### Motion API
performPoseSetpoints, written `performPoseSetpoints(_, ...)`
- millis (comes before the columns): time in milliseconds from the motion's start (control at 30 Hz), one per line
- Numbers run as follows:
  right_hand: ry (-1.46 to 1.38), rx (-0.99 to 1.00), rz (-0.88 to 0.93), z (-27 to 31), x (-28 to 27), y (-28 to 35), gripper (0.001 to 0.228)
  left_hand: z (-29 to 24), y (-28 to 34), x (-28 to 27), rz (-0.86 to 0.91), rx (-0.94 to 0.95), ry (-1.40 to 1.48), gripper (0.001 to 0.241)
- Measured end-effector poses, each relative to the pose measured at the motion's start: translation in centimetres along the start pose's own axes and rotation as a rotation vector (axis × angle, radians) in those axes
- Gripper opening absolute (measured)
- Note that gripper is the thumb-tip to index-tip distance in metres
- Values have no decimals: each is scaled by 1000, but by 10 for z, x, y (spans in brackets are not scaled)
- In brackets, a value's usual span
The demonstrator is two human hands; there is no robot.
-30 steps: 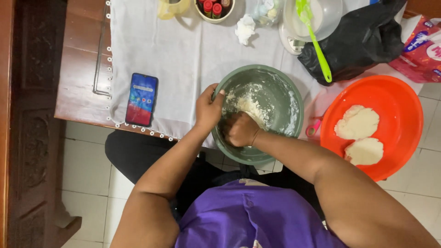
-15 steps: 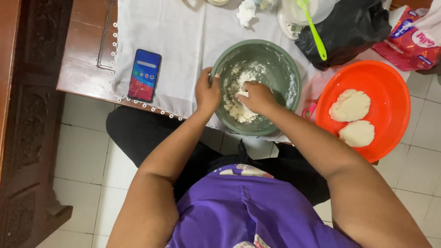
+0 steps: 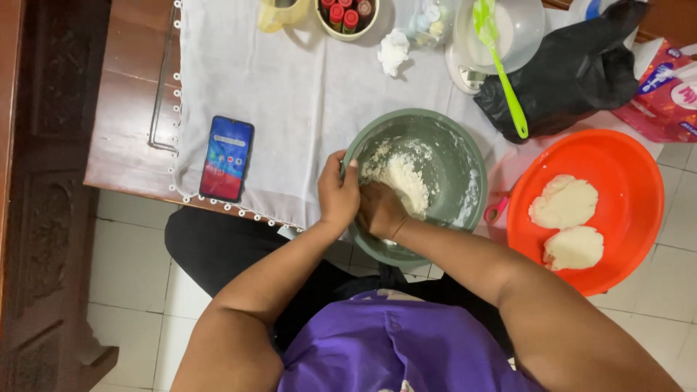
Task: Kneading dough in a green bowl by hand on a table
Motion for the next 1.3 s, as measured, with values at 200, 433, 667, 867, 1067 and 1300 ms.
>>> performPoseSetpoints(200, -130, -98, -6, -9, -3, -14, 41, 5, 0, 6, 6, 23, -81, 24)
performPoseSetpoints(433, -166, -57, -7, -11, -18, -15, 36, 6, -1, 3, 12, 72, -154, 31)
performPoseSetpoints(667, -249, 519, 313, -42, -71, 2, 25, 1, 2, 6, 43, 151, -128, 30)
performPoseSetpoints(867, -65, 53, 397, 10, -63, -11, 22, -3, 5, 7, 75, 98, -66, 30)
performPoseSetpoints(1067, 103, -173, 73, 11, -17, 10, 17, -2, 3, 6, 25, 76, -25, 30)
performPoseSetpoints(1300, 142, -226, 41, -1, -11, 1, 18, 1, 3, 6, 61, -88, -10, 30)
Point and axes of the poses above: each hand's wrist, its own y-axis away from the middle knuckle, its own x-axis out of the palm, z = x × y, the point moved 7 cm from there along -y, towards the middle knuckle, and after that the axes turned 8 degrees about z, right-handed, at the moved point
